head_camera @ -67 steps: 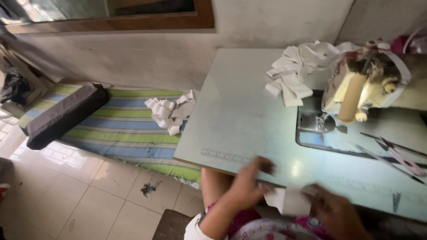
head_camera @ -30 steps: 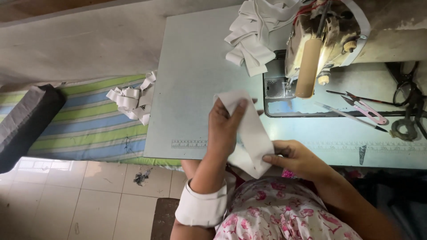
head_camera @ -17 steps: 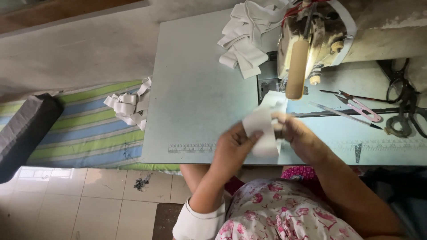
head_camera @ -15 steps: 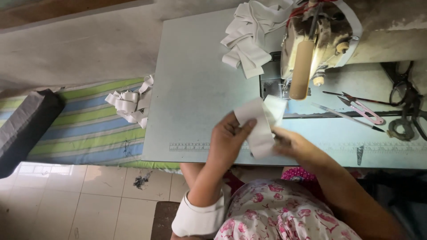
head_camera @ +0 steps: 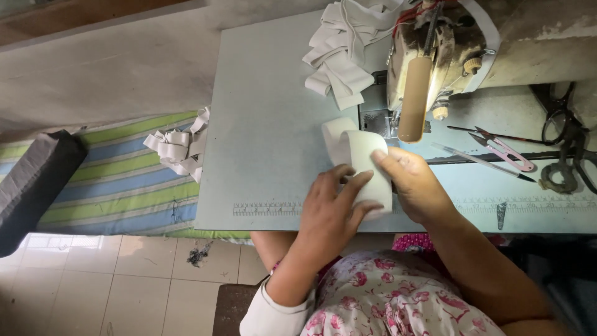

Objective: Preparing and aligning white fabric strips on a sewing table before further processing.

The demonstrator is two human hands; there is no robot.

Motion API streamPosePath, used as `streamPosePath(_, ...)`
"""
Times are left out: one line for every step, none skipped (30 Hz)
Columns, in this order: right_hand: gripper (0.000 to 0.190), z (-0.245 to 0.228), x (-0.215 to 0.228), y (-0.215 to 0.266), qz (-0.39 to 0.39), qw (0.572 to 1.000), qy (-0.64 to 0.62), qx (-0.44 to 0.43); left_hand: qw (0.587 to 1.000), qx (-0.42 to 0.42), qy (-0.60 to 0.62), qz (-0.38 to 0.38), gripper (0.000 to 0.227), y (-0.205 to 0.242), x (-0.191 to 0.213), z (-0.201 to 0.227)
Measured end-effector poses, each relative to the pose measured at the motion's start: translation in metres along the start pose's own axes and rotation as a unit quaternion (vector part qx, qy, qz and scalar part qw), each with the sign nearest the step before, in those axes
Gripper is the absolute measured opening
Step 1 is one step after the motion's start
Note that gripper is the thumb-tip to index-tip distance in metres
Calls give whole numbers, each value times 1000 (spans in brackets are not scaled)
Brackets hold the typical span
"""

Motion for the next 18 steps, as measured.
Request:
streamPosePath(31,13,11,-5,-16,1000,7,10,1000,17,3,26,44,1,-5,-4)
streamPosePath(41,26,22,-10,-33,999,14,21,998,34,7,52,32,2,-10,-8)
streamPosePath(41,8,0,4,-36,999,16,22,998,35,5,56,32,0,-10,-11)
streamPosePath(31,-8,-23,19,-60,995,76,14,997,43,-11,55,31,-3,-9,-14)
streamPosePath(29,-23,-46,35,-79,988,135,5,997,51,-25,53,30,-5,-9,-17)
streamPosePath(29,-18,-41,36,-79,987,136,5,997,51,-25,53,30,-8,-5,-16)
streamPosePath(24,-16,-35,37,-67,977,194,57,997,51,-41,35,29,-11,-3,-15)
streamPosePath(21,-14,-30,39,-55,961,250,108,997,51,-57,17,28,-14,-1,-13)
streamPosePath(21,-12,-25,39,-53,961,250,108,997,50,-56,16,28,-15,2,-11)
streamPosePath(19,-12,-23,40,-50,941,300,145,997,49,-59,22,26,-17,5,-10)
streamPosePath(18,-13,-21,39,-50,917,350,184,996,48,-63,30,24,-19,8,-8)
streamPosePath(18,-18,-28,43,-51,917,350,185,996,48,-63,32,24,-20,7,-8)
streamPosePath(19,-24,-36,48,-59,914,342,208,995,37,-58,76,17,-21,10,-6)
streamPosePath(20,-31,-45,53,-68,911,334,232,991,26,-54,121,13,-21,14,-4)
streamPosePath(20,-21,-41,52,-70,910,334,234,990,26,-55,124,13,-22,18,-12)
streamPosePath(23,-11,-39,52,-85,882,401,235,985,42,-52,161,12,-23,26,-21)
streamPosePath(28,0,-36,52,-98,848,465,235,977,56,-48,198,11,-23,33,-30)
streamPosePath(28,3,-24,51,-99,847,465,238,977,55,-49,200,11,-21,47,-41)
Point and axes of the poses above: each hand's wrist, its own y-axis away from the middle knuckle, its own x-axis out of the back of the hand, z = x × y, the point moved 4 cm from there along -y, towards the middle knuckle, and after that the axes turned 14 degrees about -y, right-handed, at the moved point
